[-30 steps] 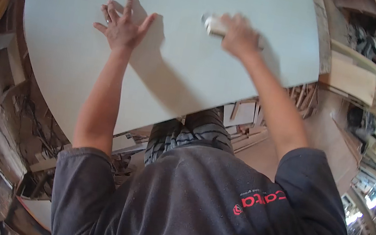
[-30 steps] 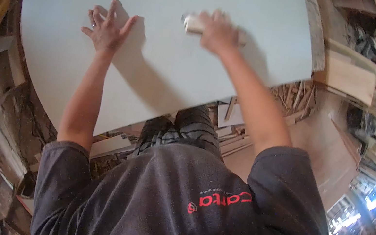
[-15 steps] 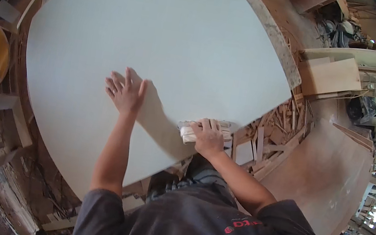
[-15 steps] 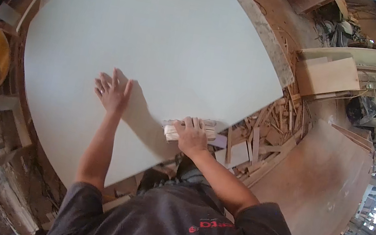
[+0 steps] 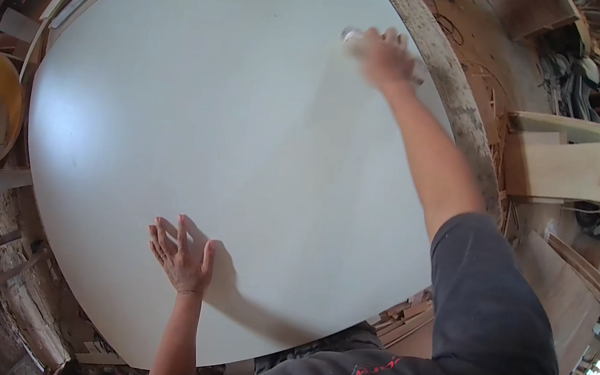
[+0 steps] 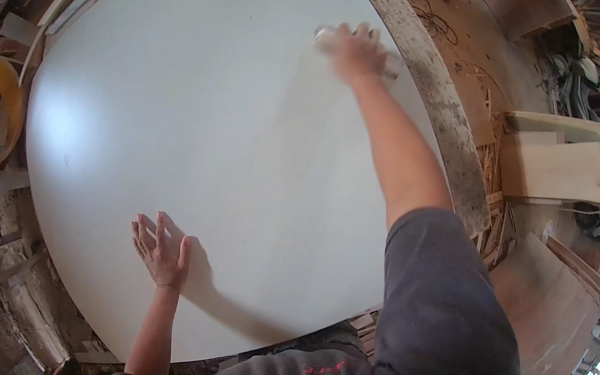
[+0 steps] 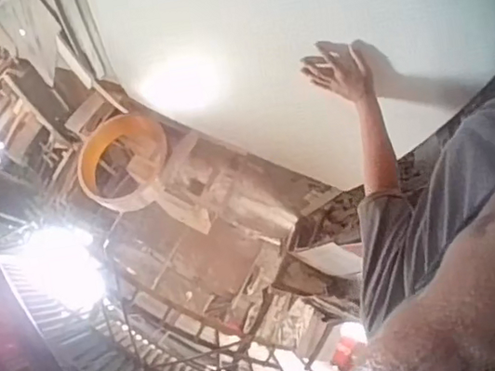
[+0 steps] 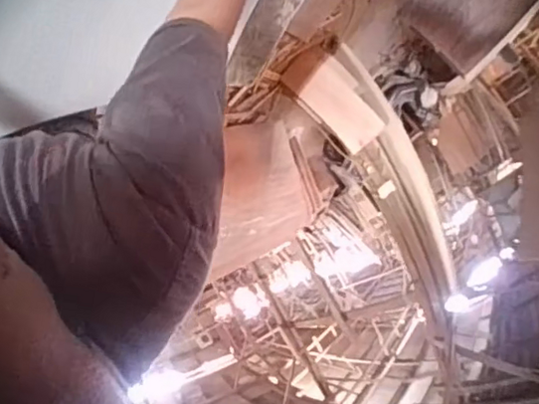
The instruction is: The person positions a large laminate sheet onto a wooden board and then uses a handheld block to press and smooth it across the surface.
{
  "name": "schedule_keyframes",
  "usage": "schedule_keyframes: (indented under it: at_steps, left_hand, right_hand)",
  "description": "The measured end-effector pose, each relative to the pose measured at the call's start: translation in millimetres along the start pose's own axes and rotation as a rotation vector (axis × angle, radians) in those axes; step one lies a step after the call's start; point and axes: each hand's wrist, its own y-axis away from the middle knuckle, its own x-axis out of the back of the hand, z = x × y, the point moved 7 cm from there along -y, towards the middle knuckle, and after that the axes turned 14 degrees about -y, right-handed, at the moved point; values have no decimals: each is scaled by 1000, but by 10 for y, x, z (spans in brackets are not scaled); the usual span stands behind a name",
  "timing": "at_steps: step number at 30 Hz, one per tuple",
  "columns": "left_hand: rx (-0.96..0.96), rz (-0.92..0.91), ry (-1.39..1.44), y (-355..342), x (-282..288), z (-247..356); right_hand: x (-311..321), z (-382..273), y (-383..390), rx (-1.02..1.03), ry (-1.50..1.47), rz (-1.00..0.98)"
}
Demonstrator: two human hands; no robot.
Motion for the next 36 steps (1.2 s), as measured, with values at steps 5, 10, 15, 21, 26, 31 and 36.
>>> schedule_keyframes:
  at_steps: [5, 10, 15, 21, 26, 31, 36]
  left_hand:
    - [25, -23, 3, -8, 15, -20]
    - [23, 0, 24, -26, 56, 0]
    - [27, -3, 12, -12, -42, 0]
    - [49, -54, -2, -3, -84, -12]
    - [54, -102, -23, 15, -98, -42]
    - [44, -119, -50, 26, -70, -43]
    - [10, -78, -38, 11, -76, -38]
  right_hand:
    - [-3, 284, -729, -210, -61, -192]
    - [112, 78, -49, -230, 1, -228]
    - [150, -715, 1951, -39, -108, -283]
    - [316, -1649, 5023, 150, -155, -246]
    - [425, -2011, 5820, 120, -252, -494]
    - [306, -1356, 4280, -64, -165, -184]
    - [301, -460, 2507, -249, -119, -126]
